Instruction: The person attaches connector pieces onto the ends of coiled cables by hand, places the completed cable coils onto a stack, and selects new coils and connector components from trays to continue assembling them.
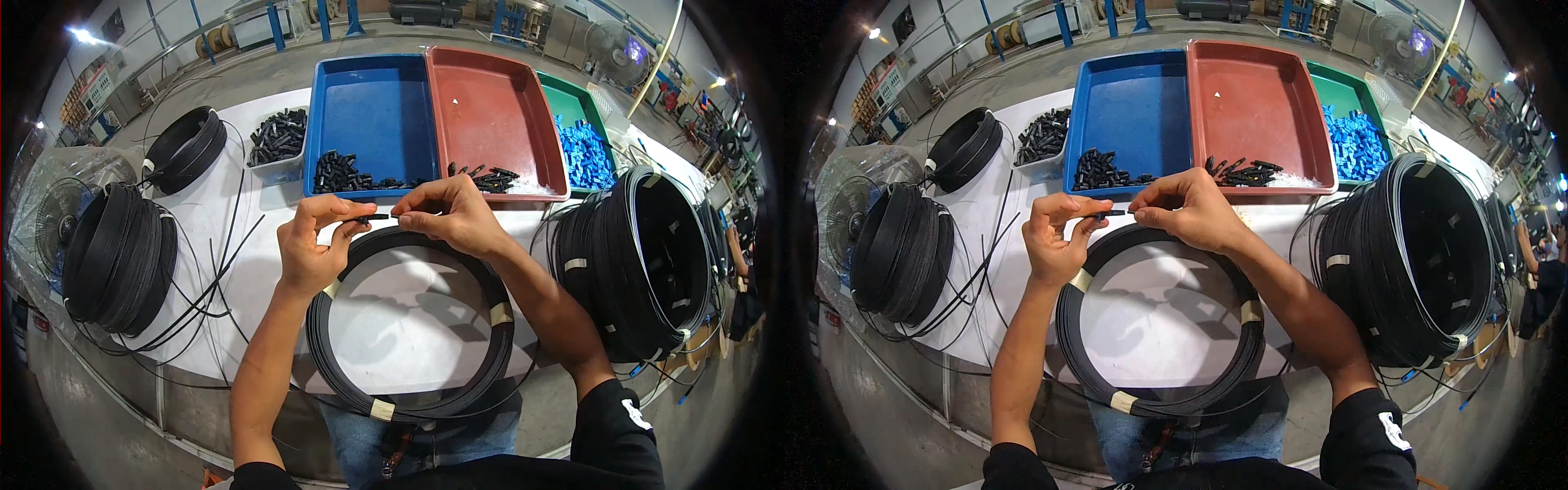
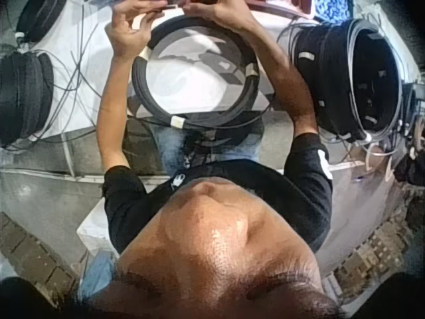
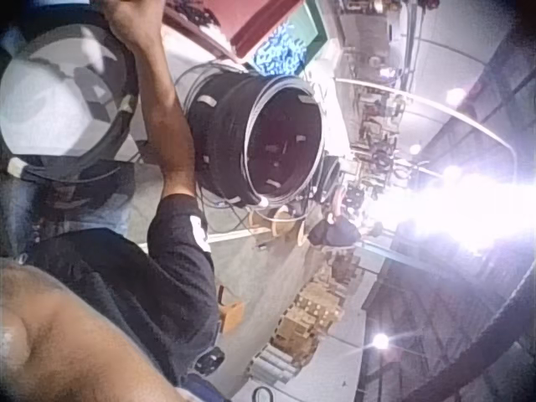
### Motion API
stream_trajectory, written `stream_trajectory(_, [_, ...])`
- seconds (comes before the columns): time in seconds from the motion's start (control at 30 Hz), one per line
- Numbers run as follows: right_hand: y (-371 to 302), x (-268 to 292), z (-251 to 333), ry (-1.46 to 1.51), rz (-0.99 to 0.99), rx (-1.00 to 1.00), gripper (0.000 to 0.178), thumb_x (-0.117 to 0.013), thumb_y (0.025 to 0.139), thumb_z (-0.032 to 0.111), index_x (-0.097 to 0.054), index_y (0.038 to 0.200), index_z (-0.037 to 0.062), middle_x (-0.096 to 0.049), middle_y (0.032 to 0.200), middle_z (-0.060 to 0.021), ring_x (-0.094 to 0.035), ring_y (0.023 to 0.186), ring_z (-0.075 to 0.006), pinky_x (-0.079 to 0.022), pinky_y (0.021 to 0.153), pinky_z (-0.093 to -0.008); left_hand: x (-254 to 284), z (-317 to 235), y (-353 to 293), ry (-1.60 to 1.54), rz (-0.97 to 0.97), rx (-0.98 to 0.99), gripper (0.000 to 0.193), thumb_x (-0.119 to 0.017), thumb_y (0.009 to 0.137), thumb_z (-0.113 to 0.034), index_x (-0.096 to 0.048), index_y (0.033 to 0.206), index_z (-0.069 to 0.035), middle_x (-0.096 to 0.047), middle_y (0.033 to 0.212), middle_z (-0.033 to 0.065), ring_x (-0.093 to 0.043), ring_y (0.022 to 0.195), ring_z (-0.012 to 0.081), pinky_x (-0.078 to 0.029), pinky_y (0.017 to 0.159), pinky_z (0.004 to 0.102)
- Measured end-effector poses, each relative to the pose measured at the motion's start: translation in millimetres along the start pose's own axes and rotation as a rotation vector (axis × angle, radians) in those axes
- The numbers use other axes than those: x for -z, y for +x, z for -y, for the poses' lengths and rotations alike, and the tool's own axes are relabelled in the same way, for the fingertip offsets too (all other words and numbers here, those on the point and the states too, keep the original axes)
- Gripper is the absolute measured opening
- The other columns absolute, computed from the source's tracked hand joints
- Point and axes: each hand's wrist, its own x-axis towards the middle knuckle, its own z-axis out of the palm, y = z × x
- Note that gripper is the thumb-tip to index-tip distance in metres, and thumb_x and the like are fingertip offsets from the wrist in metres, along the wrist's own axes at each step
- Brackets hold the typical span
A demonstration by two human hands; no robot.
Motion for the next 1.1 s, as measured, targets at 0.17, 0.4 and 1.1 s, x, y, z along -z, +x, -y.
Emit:
stream_trajectory(0.17, [0, 6, -2, 0.059, 0.043, -0.083, 0.014, -0.076, 0.081, 0.007, -0.076, 0.091, -0.0024, -0.070, 0.070, -0.0049, -0.056, 0.055, -0.0056, -0.041, 0.050, -0.0214, -3, -6, 2, 0.022, 0.019, -0.014, 0.040, -0.060, 0.083, 0.020, -0.042, 0.108, -0.006, -0.071, 0.095, 0.0190, -0.072, 0.092, 0.0267, -0.063, 0.077, 0.0331])
stream_trajectory(0.4, [1, 1, -3, 0.062, 0.065, -0.094, 0.014, -0.077, 0.079, 0.007, -0.076, 0.089, -0.0026, -0.068, 0.066, -0.0048, -0.052, 0.050, -0.0051, -0.037, 0.046, -0.0214, -2, -5, 0, 0.035, 0.025, -0.042, 0.039, -0.061, 0.084, 0.019, -0.041, 0.106, -0.006, -0.072, 0.093, 0.0183, -0.073, 0.090, 0.0253, -0.063, 0.073, 0.0317])
stream_trajectory(1.1, [-4, -1, 1, -0.264, 0.039, 0.206, 0.014, -0.074, 0.084, 0.007, -0.073, 0.093, -0.0047, -0.071, 0.076, -0.0070, -0.060, 0.064, -0.0078, -0.047, 0.058, -0.0231, -6, -12, 6, 0.143, -0.002, -0.090, 0.020, -0.071, 0.072, 0.014, -0.069, 0.082, -0.003, -0.074, 0.085, 0.0114, -0.073, 0.077, 0.0212, -0.059, 0.065, 0.0282])
